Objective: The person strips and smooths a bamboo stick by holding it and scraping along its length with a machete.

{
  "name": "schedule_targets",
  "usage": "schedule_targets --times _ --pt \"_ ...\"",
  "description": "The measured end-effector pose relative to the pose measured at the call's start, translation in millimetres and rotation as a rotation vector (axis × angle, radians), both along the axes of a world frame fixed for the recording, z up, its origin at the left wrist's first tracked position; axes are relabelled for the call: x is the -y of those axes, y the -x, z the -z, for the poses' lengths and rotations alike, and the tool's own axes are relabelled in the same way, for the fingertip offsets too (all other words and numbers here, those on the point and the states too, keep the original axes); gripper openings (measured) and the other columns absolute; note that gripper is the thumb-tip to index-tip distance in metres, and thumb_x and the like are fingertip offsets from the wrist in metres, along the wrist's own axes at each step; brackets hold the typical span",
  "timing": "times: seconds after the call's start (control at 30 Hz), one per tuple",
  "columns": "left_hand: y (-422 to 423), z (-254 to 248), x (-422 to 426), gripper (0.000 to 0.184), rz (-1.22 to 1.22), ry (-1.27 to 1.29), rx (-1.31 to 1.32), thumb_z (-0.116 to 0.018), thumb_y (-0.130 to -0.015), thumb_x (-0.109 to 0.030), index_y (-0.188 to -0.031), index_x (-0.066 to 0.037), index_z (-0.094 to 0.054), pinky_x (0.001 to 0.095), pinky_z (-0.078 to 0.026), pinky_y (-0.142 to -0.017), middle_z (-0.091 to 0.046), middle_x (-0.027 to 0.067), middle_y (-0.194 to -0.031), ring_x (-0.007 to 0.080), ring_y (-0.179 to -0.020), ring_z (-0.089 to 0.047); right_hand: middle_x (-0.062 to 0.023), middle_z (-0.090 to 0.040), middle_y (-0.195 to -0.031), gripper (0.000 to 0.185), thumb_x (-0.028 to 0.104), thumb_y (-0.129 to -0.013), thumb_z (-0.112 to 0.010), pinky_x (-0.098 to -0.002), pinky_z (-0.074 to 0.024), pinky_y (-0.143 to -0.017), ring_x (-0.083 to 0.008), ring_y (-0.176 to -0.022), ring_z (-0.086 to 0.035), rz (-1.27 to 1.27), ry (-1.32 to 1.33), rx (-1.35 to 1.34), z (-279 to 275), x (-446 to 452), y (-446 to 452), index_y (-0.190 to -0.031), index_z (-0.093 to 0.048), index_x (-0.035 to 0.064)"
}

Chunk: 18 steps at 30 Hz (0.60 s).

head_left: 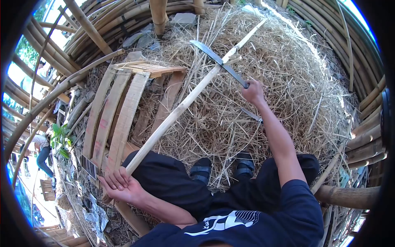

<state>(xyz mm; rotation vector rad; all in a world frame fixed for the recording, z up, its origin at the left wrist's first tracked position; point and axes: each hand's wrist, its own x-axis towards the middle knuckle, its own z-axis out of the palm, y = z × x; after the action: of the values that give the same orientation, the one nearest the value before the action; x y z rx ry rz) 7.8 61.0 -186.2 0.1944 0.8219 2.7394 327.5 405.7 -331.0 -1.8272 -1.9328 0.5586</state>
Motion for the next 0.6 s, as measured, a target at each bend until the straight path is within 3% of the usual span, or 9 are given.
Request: schedule_targets --times 0.03,0.13,0.27,0.37,0.6 --pt "0.4 0.5 2.0 0.049 -0.003 -0.004 0.001 -0.034 -0.105 -0.022 -0.056 -0.019 -0.026 0.0225 -0.017 -0.041 -0.018 -0.0048 -0.046 0.0073 -0.040 -0.013 -0.0192 -0.068 -0.078 0.026 0.027 -0.073 -0.066 -0.0424 -0.0531 -0.075 -0.0326 -0.073 -0.066 -0.052 -0.166 -0.047 24.0 1.8 0.3 -0.087 -0.072 0.0064" --pt "0.8 1.6 4.0 0.049 0.023 -0.053 -0.037 -0.033 -0.105 -0.022 -0.056 -0.018 -0.026 0.0223 -0.018 -0.041 -0.018 -0.0045 -0.046 0.0072 -0.040 -0.013 -0.0189 -0.065 -0.071 0.021 0.025 -0.073 -0.066 -0.0436 -0.0528 -0.069 -0.0351 -0.066 -0.064 -0.066 -0.096 -0.213 19.9 38.8 21.6 -0.082 -0.071 0.0068" --pt "0.0 -0.6 2.6 0.049 -0.026 -0.009 -0.019 -0.032 -0.105 -0.021 -0.056 -0.018 -0.028 0.0222 -0.019 -0.040 -0.019 -0.0042 -0.046 0.0069 -0.039 -0.013 -0.0174 -0.062 -0.065 0.017 0.022 -0.070 -0.066 -0.0440 -0.0515 -0.063 -0.0372 -0.062 -0.063 -0.102 -0.166 -0.208 15.1 66.2 44.8 -0.077 -0.066 0.0067" --pt "0.7 -0.1 3.8 0.049 0.027 -0.024 -0.059 -0.032 -0.105 -0.022 -0.056 -0.018 -0.028 0.0221 -0.019 -0.040 -0.019 -0.0041 -0.046 0.0069 -0.039 -0.014 -0.0157 -0.060 -0.061 0.022 0.018 -0.062 -0.068 -0.0447 -0.0487 -0.057 -0.0348 -0.060 -0.063 -0.215 -0.451 -0.081 9.8 70.9 55.5 -0.078 -0.056 0.0062" --pt "2.5 0.5 7.1 0.050 0.010 -0.019 -0.026 -0.032 -0.105 -0.022 -0.055 -0.018 -0.028 0.0217 -0.019 -0.040 -0.019 -0.0041 -0.046 0.0067 -0.039 -0.014 -0.0115 -0.062 -0.064 0.028 0.013 -0.061 -0.073 -0.0402 -0.0493 -0.057 -0.0300 -0.060 -0.063 -0.232 -0.547 -0.036 -10.3 75.7 47.7 -0.083 -0.057 0.0062"
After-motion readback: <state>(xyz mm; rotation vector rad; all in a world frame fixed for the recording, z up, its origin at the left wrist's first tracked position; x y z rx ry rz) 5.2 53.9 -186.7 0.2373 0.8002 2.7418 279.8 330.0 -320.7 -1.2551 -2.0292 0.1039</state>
